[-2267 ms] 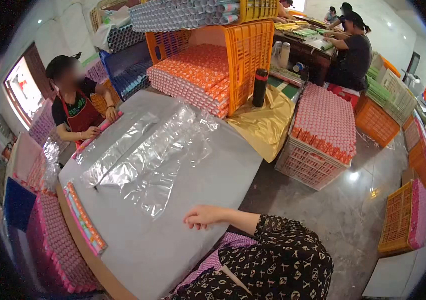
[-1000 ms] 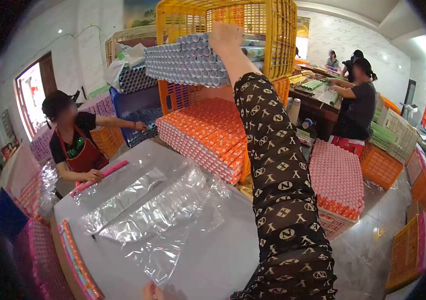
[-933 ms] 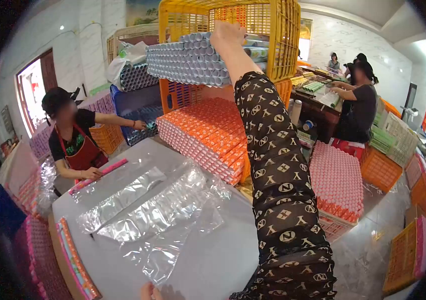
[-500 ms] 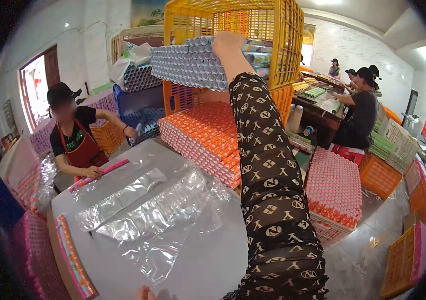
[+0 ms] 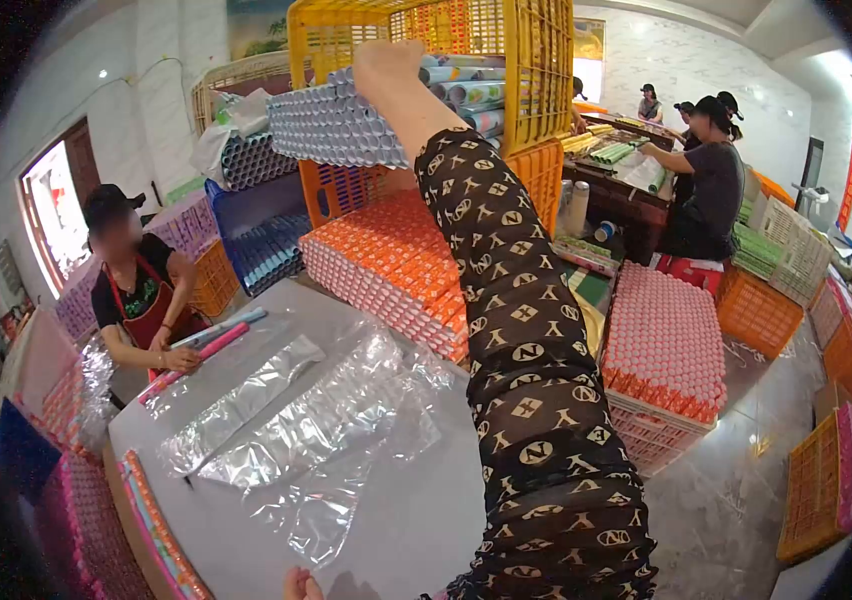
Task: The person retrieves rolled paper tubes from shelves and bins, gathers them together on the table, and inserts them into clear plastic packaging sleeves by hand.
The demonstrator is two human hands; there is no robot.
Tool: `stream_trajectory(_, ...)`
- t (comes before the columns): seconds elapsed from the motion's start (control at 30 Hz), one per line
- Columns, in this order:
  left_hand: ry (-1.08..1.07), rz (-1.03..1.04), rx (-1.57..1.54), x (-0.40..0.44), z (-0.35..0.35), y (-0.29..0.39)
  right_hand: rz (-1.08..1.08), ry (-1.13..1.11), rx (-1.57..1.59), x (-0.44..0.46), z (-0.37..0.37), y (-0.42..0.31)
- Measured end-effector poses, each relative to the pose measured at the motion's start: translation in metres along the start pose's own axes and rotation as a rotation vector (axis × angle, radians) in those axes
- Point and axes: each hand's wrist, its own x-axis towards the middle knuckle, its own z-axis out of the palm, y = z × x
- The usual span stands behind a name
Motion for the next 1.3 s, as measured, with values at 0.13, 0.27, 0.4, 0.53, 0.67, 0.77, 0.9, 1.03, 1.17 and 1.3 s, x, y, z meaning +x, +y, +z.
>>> stream_trajectory(0.13, -0.031, 0.026, -0.104, 0.003, 0.001, -0.008, -0.068, -0.029, 0.017, -0.001, -0.011, -0.005)
stream_trajectory(0.27, -0.077, 0.021, -0.109, 0.002, -0.008, 0.005, -0.065, -0.077, 0.027, 0.004, -0.013, -0.002)
stream_trajectory(0.4, -0.056, 0.011, -0.096, -0.002, -0.007, 0.005, -0.061, -0.173, -0.017, -0.001, -0.018, 0.005)
stream_trajectory(0.53, -0.042, 0.078, -0.077, -0.009, -0.008, -0.004, -0.075, 0.058, -0.073, -0.007, 0.01, 0.007)
stream_trajectory(0.67, -0.017, 0.169, -0.019, -0.012, -0.011, -0.015, -0.212, 0.196, -0.024, -0.014, 0.009, 0.008)
stream_trajectory(0.77, -0.01, 0.127, -0.014, -0.019, -0.02, 0.006, -0.27, 0.244, 0.042, -0.018, -0.006, -0.002)
stream_trajectory(0.9, -0.012, 0.133, -0.006, -0.022, -0.022, 0.004, -0.36, 0.41, 0.172, -0.024, -0.037, -0.017)
stream_trajectory(1.03, -0.02, 0.215, -0.096, -0.017, -0.008, -0.024, -0.486, 0.178, 0.509, -0.017, -0.105, -0.022)
stream_trajectory(1.17, -0.066, 0.313, -0.099, -0.009, -0.025, 0.006, -0.48, 0.449, 0.822, -0.004, -0.142, -0.022)
stream_trajectory(1.3, 0.049, 0.431, -0.082, -0.004, -0.038, 0.039, -0.266, 0.609, 0.726, 0.004, -0.21, -0.016)
